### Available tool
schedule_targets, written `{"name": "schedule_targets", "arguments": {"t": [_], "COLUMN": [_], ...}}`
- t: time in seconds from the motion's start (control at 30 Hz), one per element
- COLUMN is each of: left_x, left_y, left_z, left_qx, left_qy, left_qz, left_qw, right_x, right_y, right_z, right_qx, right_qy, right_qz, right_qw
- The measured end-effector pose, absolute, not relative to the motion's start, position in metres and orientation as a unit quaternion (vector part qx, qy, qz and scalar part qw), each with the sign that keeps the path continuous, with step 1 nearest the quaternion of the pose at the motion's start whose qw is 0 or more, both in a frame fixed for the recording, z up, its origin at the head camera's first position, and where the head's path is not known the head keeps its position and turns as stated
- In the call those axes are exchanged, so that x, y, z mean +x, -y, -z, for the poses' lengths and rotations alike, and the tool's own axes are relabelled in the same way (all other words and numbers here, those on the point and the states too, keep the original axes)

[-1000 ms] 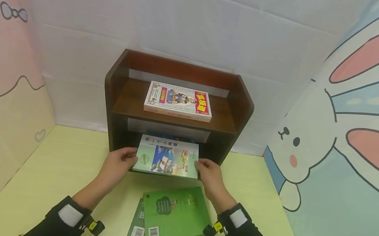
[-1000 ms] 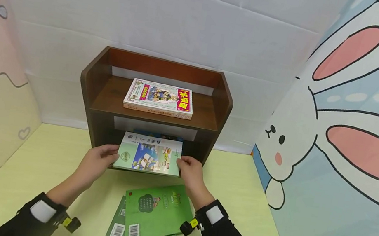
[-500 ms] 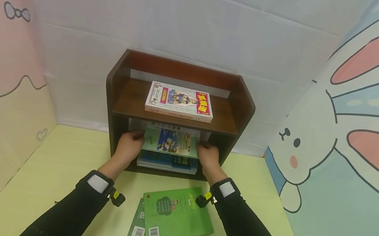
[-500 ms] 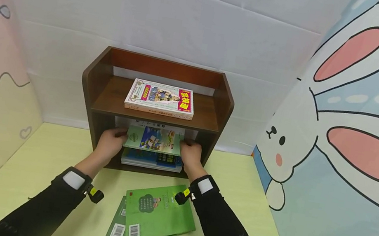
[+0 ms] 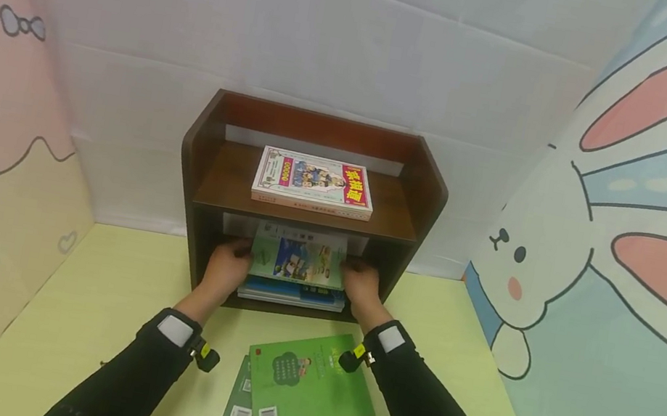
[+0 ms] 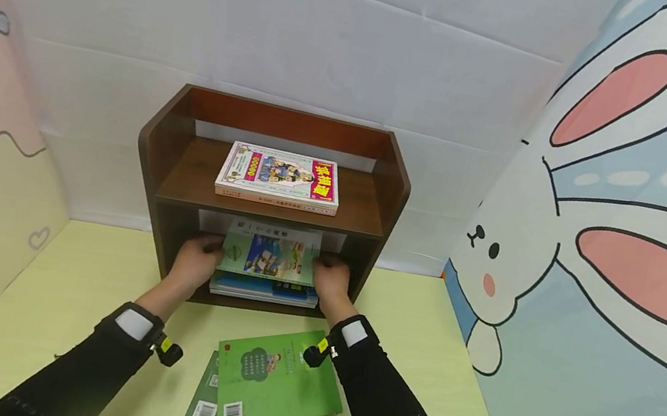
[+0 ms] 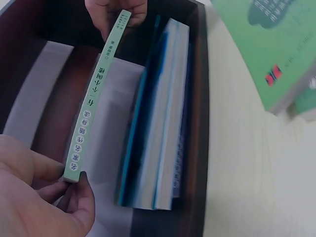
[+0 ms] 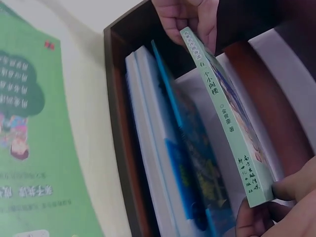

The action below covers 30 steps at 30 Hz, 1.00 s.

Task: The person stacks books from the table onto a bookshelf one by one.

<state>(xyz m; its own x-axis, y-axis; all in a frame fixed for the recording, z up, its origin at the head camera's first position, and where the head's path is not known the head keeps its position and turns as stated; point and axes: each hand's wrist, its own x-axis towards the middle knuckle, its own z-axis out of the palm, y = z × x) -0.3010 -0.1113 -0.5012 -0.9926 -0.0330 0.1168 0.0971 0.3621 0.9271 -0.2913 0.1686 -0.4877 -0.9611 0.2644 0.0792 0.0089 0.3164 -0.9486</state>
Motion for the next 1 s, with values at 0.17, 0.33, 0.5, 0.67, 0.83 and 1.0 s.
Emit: {"name": "schedule_targets", "arguments": {"t": [0.17,0.33,0.5,0.67,0.83,1.0], "left_x": [-0.303,-0.307,-0.309,-0.311,-0.313,-0.314], "left_y": [0.111,0.107,0.102,0.100,0.097,0.092], "left_z": [0.511,0.519,0.525,0.531,0.534,0.536], "left_qx": [-0.021,-0.035,-0.040,-0.043,-0.041,-0.032], "left_qy": [0.843,0.859,0.875,0.883,0.890,0.896], "left_qz": [0.535,0.509,0.480,0.465,0.452,0.440], "left_qw": [0.047,0.046,0.043,0.043,0.049,0.058], "right_x": [-0.296,-0.298,-0.299,-0.303,-0.306,-0.307], "right_y": [-0.169,-0.169,-0.171,-0.172,-0.171,-0.170], "right_z": [0.500,0.506,0.513,0.520,0.523,0.523], "right_qx": [-0.069,-0.074,-0.063,-0.048,-0.036,-0.035], "right_qy": [0.809,0.830,0.854,0.880,0.902,0.909], "right_qz": [-0.575,-0.546,-0.508,-0.461,-0.415,-0.399], "right_qw": [0.104,0.089,0.092,0.104,0.114,0.116]}}
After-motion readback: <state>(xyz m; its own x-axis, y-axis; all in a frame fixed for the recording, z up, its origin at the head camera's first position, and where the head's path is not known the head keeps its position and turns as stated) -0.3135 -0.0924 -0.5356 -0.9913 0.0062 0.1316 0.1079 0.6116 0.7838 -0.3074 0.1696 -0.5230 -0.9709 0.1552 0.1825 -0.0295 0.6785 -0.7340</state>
